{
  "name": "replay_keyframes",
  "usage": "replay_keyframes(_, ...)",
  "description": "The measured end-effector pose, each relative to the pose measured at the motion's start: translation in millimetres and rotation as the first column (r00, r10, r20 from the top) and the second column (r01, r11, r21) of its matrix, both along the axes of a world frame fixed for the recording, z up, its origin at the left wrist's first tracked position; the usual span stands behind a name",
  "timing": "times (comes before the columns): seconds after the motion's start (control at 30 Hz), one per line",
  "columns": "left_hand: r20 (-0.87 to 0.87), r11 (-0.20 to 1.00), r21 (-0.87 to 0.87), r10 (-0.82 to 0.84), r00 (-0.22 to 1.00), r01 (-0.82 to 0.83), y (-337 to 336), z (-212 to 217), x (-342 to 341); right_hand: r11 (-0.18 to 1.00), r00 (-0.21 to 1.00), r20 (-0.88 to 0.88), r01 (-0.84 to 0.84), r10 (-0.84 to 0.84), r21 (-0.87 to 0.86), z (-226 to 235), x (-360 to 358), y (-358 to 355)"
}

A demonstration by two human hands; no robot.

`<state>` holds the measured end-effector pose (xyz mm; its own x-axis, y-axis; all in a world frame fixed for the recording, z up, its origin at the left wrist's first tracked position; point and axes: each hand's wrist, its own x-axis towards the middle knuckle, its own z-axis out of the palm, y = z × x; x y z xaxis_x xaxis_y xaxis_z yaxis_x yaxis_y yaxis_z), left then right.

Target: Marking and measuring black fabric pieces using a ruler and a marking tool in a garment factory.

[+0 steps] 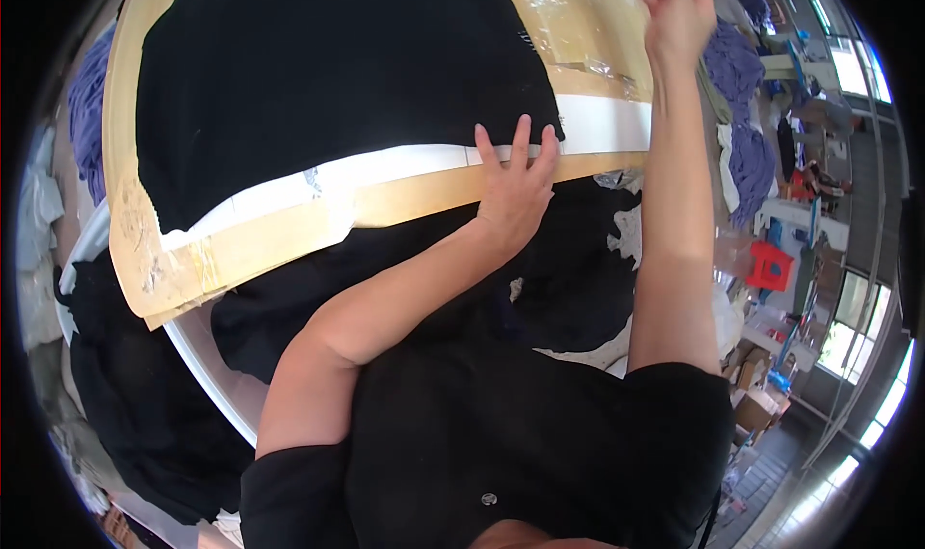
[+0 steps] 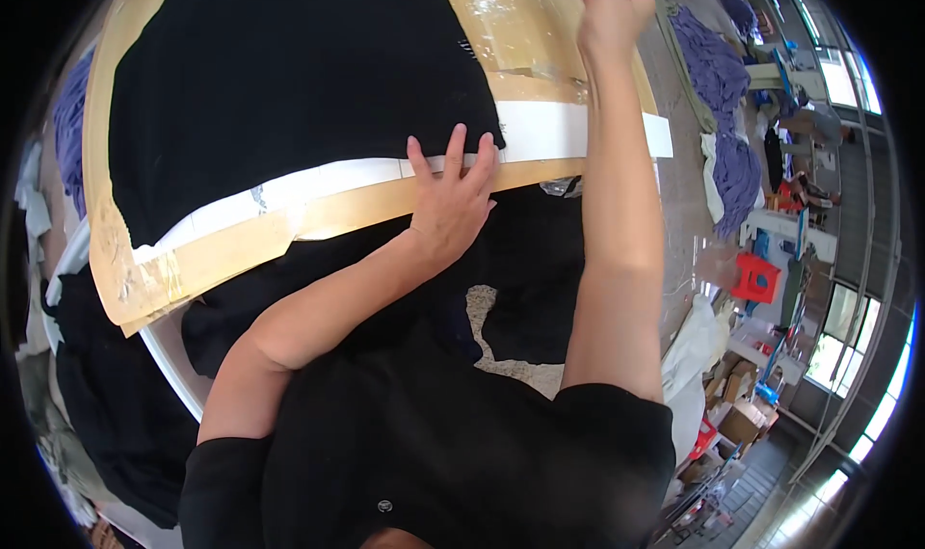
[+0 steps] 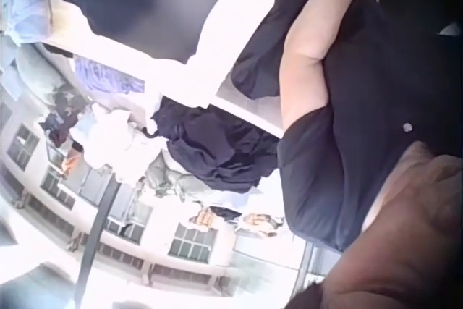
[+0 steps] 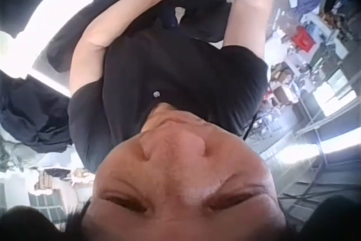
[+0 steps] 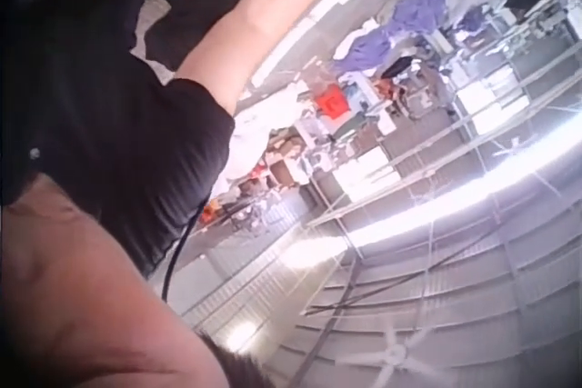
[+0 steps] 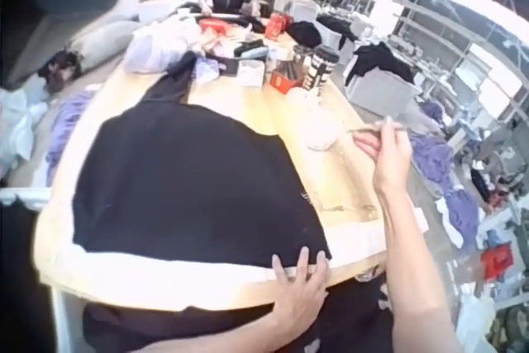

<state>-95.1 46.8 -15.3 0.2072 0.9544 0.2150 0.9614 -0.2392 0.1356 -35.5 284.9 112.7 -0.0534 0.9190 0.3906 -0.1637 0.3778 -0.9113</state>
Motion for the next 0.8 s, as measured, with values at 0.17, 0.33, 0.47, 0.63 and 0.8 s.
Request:
replay_keyframes(0.17,-0.045,0.998,0.032,0.051,0.998,-0.050,-3.9,-9.2,-1.8,0.994,0.988,0.148,-0.024,0.040,-0.110,-33.4,30.6,-112.8)
replay_keyframes(0.33,-0.074,0.998,0.022,0.056,0.996,-0.054,-1.7,-4.7,-0.4,0.987,0.981,0.188,-0.020,0.050,-0.161,-59.4,42.7,-163.2)
replay_keyframes(0.47,-0.072,0.998,0.037,0.058,0.996,-0.056,0.1,-6.1,1.5,0.990,0.963,0.256,-0.047,0.079,-0.131,-73.5,45.1,-171.1)
replay_keyframes(0.63,-0.080,0.999,0.019,0.043,0.996,-0.042,0.0,-4.1,1.1,0.992,0.959,0.277,-0.034,0.067,-0.125,-84.8,43.1,-168.7)
replay_keyframes(0.8,-0.054,0.995,0.078,0.061,0.997,-0.057,0.3,-9.6,0.1,0.994,0.910,0.410,-0.007,0.052,-0.112,-77.5,34.8,-167.2)
